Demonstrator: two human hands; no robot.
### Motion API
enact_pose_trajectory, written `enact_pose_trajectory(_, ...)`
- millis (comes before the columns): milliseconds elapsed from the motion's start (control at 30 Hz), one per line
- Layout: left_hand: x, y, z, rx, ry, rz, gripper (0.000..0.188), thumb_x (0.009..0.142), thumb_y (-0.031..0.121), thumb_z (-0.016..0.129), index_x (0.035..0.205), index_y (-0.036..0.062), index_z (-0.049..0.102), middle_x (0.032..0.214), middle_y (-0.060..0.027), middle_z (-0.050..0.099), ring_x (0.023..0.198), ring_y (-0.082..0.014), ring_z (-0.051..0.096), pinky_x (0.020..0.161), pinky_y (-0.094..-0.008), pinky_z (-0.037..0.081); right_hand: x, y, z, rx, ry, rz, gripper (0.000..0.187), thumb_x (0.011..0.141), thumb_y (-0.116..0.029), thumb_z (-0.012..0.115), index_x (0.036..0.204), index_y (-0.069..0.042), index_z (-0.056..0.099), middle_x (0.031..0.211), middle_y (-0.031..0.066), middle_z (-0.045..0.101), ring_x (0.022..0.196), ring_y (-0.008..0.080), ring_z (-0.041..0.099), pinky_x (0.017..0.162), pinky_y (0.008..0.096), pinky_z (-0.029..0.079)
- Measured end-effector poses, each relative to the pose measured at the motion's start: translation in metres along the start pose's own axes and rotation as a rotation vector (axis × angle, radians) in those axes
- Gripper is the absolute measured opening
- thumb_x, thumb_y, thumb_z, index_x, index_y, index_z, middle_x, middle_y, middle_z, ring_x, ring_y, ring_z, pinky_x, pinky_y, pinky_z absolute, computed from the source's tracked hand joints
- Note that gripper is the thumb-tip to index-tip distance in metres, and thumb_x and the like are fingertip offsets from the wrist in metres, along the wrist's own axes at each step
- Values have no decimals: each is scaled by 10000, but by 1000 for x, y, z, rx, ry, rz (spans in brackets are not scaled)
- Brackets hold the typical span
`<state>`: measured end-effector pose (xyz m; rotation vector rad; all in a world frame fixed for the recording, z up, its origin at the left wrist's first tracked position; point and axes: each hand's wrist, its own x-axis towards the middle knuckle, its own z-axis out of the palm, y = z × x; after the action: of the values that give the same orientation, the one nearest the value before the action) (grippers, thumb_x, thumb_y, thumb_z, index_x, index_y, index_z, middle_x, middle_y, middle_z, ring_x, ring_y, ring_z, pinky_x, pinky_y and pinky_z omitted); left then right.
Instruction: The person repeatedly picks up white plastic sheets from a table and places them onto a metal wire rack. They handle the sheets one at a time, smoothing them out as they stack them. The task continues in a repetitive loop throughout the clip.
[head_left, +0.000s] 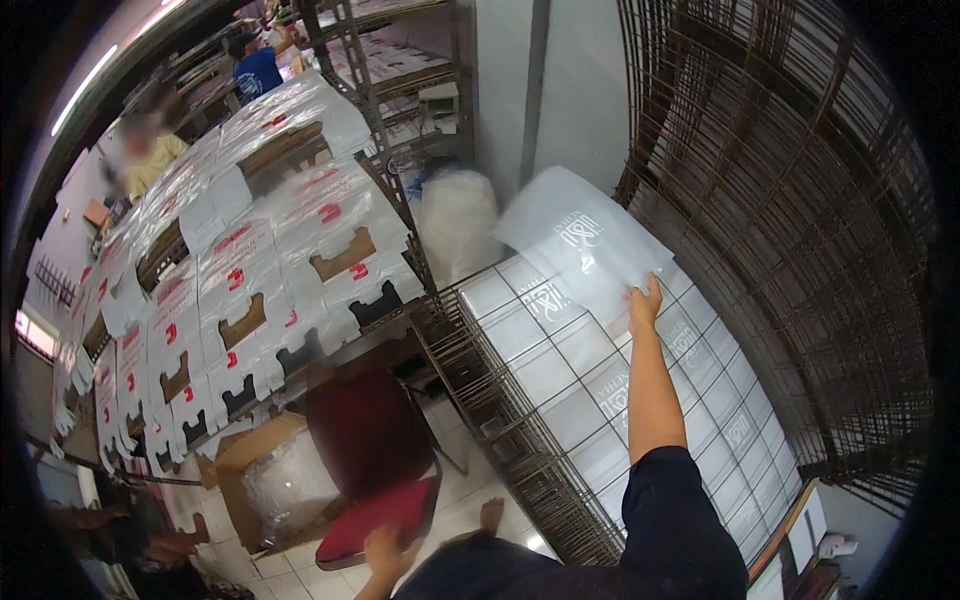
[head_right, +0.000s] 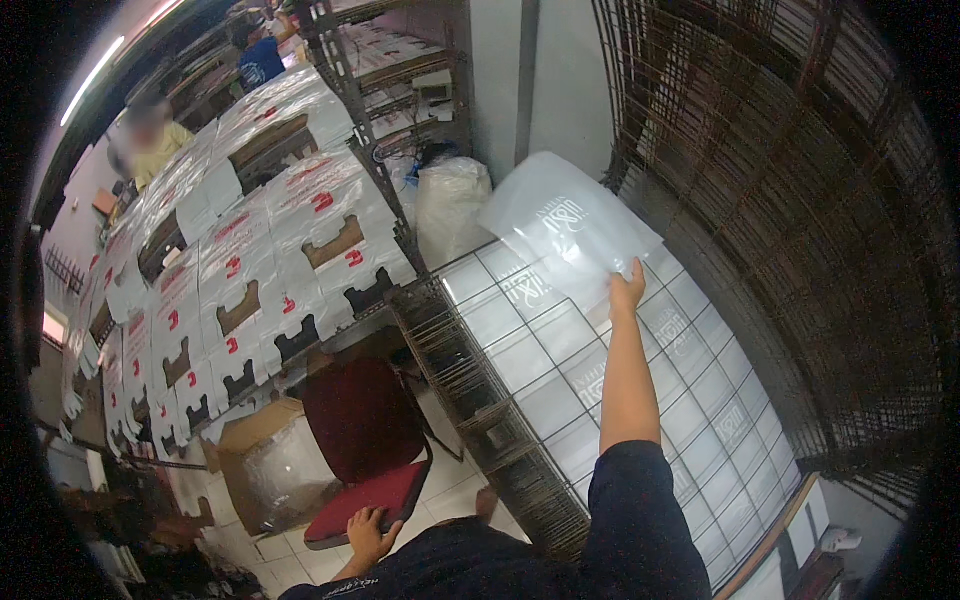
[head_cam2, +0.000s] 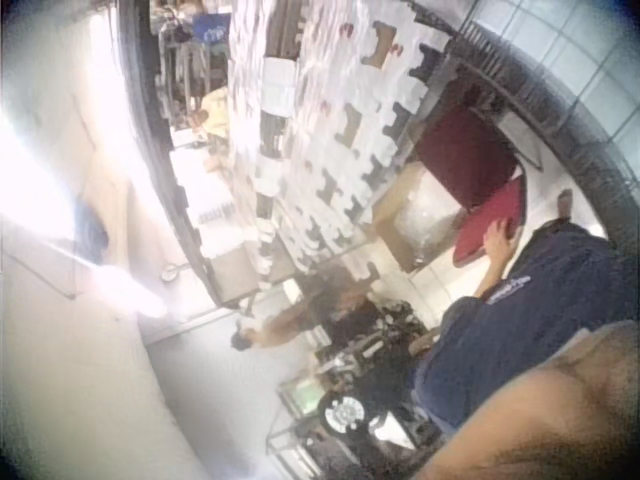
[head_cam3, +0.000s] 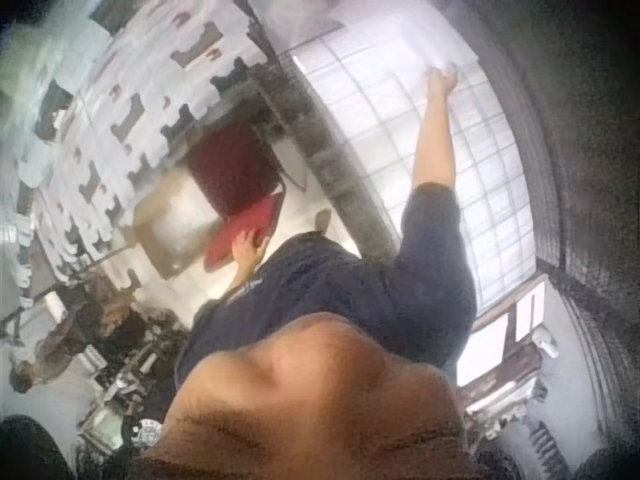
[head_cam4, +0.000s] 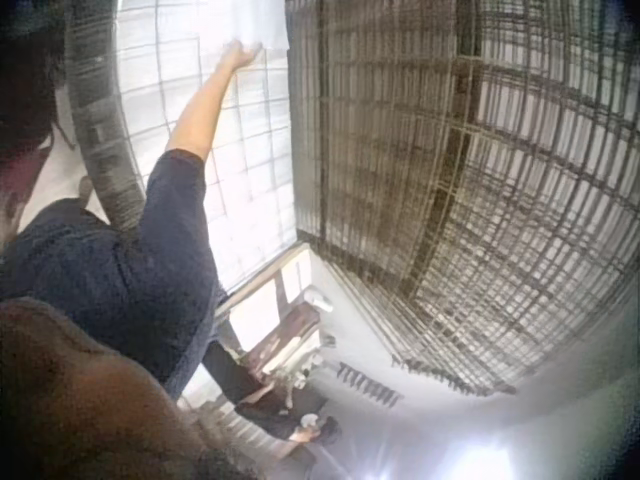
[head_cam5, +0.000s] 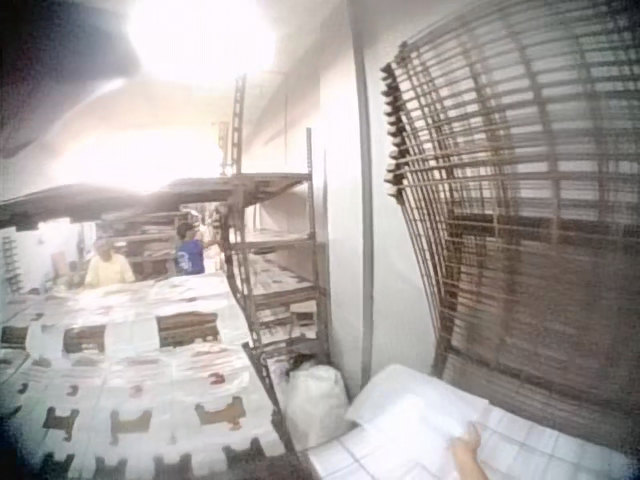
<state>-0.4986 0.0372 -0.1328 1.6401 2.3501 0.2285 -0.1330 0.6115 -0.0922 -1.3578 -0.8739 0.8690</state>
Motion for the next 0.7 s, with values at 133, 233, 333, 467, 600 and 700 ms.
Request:
enact_pose_trajectory(133, -1, -4, 6, 1, 16, -16, 521, 709, 515, 621, 1045, 116, 624, 1050, -100, 556, 1002, -290, 509, 841, -426, 376, 10, 32, -10, -144, 195, -86, 656, 688, 33, 572, 1317, 12, 388, 1278, 218, 443, 1045, 269, 536, 820, 331, 465)
enact_pose_trajectory(233, 0, -4, 5, 8, -8, -20, 545, 696, 528, 627, 1055, 119, 620, 1037, -96, 558, 1001, -291, 509, 841, -431, 377, 21, 44, -15, -364, 300, -248, 623, 679, 2, 564, 1286, 23, 428, 1251, 194, 479, 1039, 288, 537, 874, 331, 439)
enact_pose_trajectory(333, -2, -7, 9, -32, 29, 7, 560, 683, 535, 633, 1061, 123, 616, 1017, -103, 558, 985, -295, 517, 830, -432, 385, 17, 27, -15, -510, 284, -181, 553, 695, -35, 572, 1237, 29, 478, 1179, 211, 515, 1047, 331, 521, 904, 365, 423)
enact_pose_trajectory(467, -3, -7, 11, -16, 8, 4, 566, 675, 528, 641, 1052, 107, 615, 1005, -109, 562, 966, -299, 529, 809, -429, 400, -2, -3, -20, -761, 282, -132, 464, 724, -100, 580, 1175, 4, 545, 1111, 202, 551, 1036, 348, 518, 900, 391, 429)
enact_pose_trajectory(600, -3, -7, 11, -10, 37, 28, 581, 667, 523, 652, 1048, 86, 612, 1011, -113, 567, 967, -298, 532, 803, -432, 406, -23, -28, -22, -998, 360, -138, 443, 709, -151, 588, 1144, -65, 586, 1058, 177, 587, 983, 338, 542, 841, 406, 462)
enact_pose_trajectory(700, -2, -12, 14, 4, 67, 50, 624, 645, 555, 666, 1038, 73, 621, 1010, -147, 596, 934, -332, 563, 801, -446, 433, -26, -27, -28, -1038, 402, -126, 423, 722, -176, 589, 1135, -84, 596, 1054, 168, 588, 977, 335, 543, 824, 409, 468)
